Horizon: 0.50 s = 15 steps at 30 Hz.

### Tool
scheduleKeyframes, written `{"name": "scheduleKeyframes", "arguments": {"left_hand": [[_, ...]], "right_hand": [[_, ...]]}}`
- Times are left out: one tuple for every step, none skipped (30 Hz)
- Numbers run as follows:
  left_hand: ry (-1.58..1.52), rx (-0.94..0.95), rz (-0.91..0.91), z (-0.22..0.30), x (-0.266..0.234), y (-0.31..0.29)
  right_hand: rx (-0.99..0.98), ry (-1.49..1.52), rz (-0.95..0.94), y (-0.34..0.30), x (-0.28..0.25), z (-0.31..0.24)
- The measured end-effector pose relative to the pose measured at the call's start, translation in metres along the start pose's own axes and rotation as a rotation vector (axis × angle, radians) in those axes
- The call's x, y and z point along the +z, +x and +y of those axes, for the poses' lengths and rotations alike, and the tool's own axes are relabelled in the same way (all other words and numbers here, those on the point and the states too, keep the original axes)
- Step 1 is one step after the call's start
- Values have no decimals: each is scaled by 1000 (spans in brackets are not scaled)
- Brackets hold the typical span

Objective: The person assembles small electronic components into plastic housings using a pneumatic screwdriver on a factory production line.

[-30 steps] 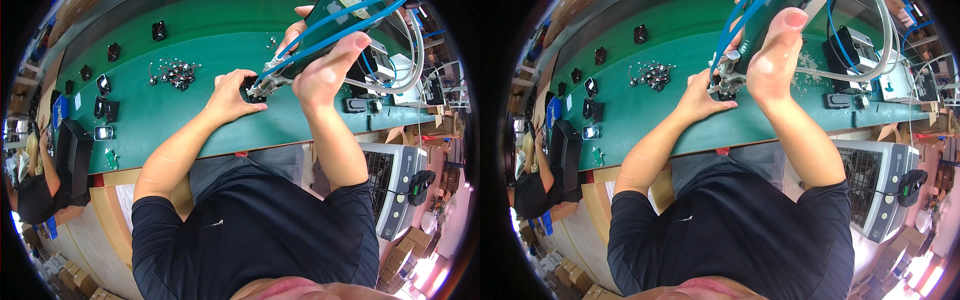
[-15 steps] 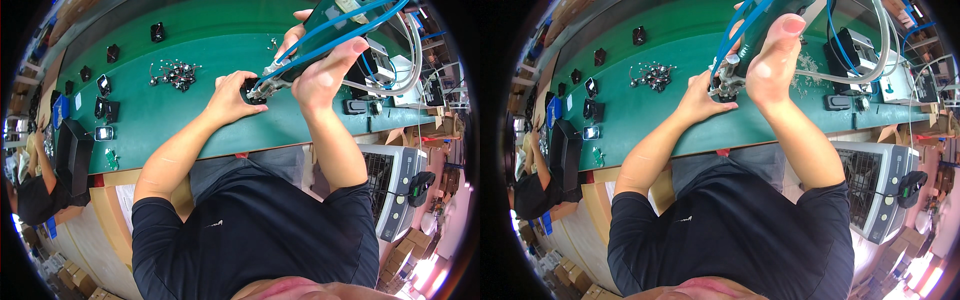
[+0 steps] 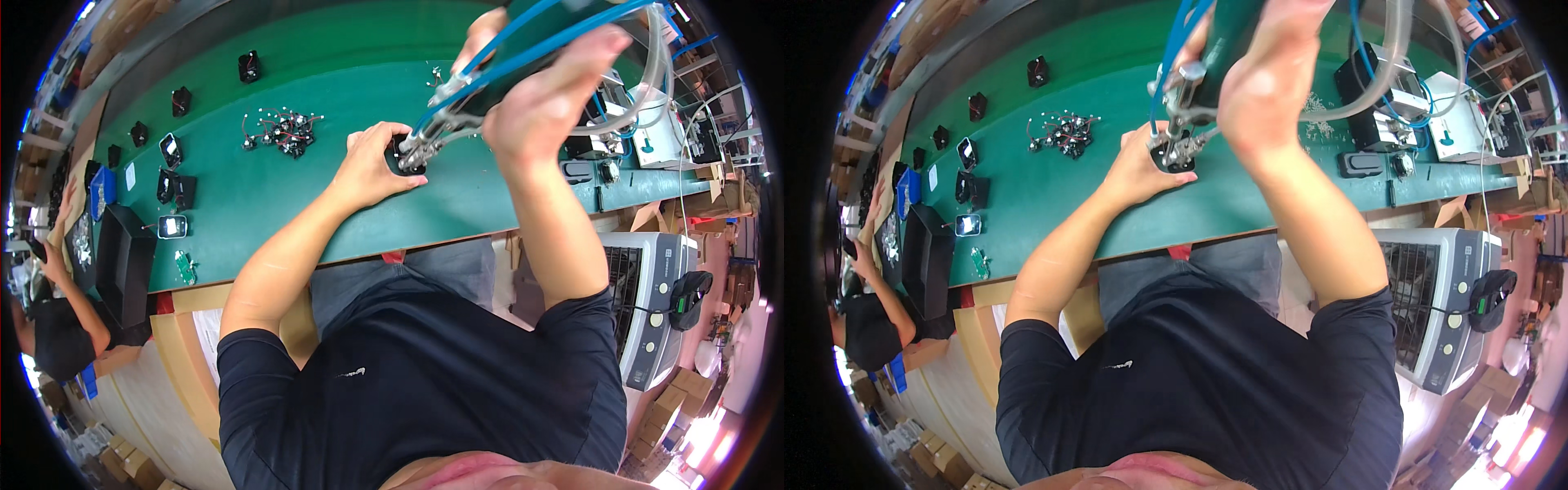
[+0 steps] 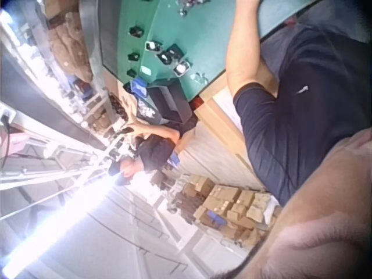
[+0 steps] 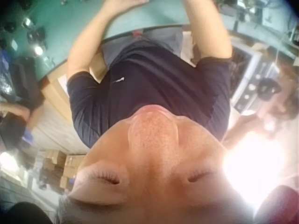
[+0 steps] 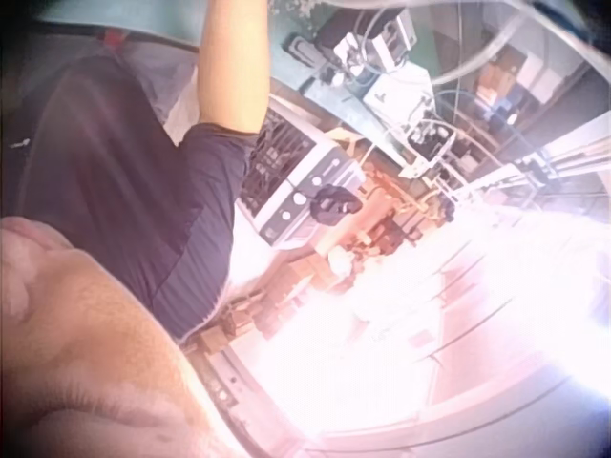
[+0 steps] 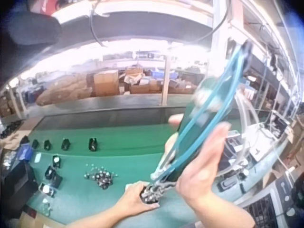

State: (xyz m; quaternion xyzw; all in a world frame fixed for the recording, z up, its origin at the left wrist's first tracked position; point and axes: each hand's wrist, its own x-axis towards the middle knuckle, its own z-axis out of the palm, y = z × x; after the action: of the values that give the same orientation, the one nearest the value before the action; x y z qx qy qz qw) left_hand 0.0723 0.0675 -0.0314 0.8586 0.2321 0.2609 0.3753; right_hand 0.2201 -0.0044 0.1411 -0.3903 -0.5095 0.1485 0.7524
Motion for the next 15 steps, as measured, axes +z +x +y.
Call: {"name": "scheduleKeyframes", "arguments": {"left_hand": [[0, -9, 0, 2, 0, -3], [4, -23, 9, 6, -2, -2], [9, -39, 20, 7, -2, -1], [10, -41, 19, 6, -2, -2], [29, -67, -8, 5, -3, -2], [45, -89, -39, 4, -3, -2], [45, -86, -42, 5, -2, 0], [60, -61, -40, 5, -2, 0], [74, -36, -37, 5, -1, 0], [75, -39, -39, 4, -1, 0], [63, -38, -31, 4, -2, -1], [51, -36, -22, 3, -2, -1], [52, -40, -21, -1, -1, -1], [2, -55, -41, -8, 1, -1], [-51, -64, -66, -9, 2, 1]], "right_hand": [[97, 180, 77, 8, 8, -19], [187, 356, 157, 15, 14, -33], [202, 308, 190, 17, 16, -35], [203, 310, 190, 17, 18, -33], [205, 236, 191, 16, 20, -29], [204, 159, 197, 14, 19, -24], [176, 128, 160, 8, 7, 4], [178, 130, 161, 4, 11, 8], [170, 255, 232, 1, 20, 12], [162, 381, 304, -2, 25, 14], [166, 384, 302, -4, 25, 15], [211, 364, 313, -7, 26, 15], [256, 343, 324, -10, 27, 16], [302, 324, 332, -12, 28, 18], [103, 80, 65, -16, 15, 34]]}}
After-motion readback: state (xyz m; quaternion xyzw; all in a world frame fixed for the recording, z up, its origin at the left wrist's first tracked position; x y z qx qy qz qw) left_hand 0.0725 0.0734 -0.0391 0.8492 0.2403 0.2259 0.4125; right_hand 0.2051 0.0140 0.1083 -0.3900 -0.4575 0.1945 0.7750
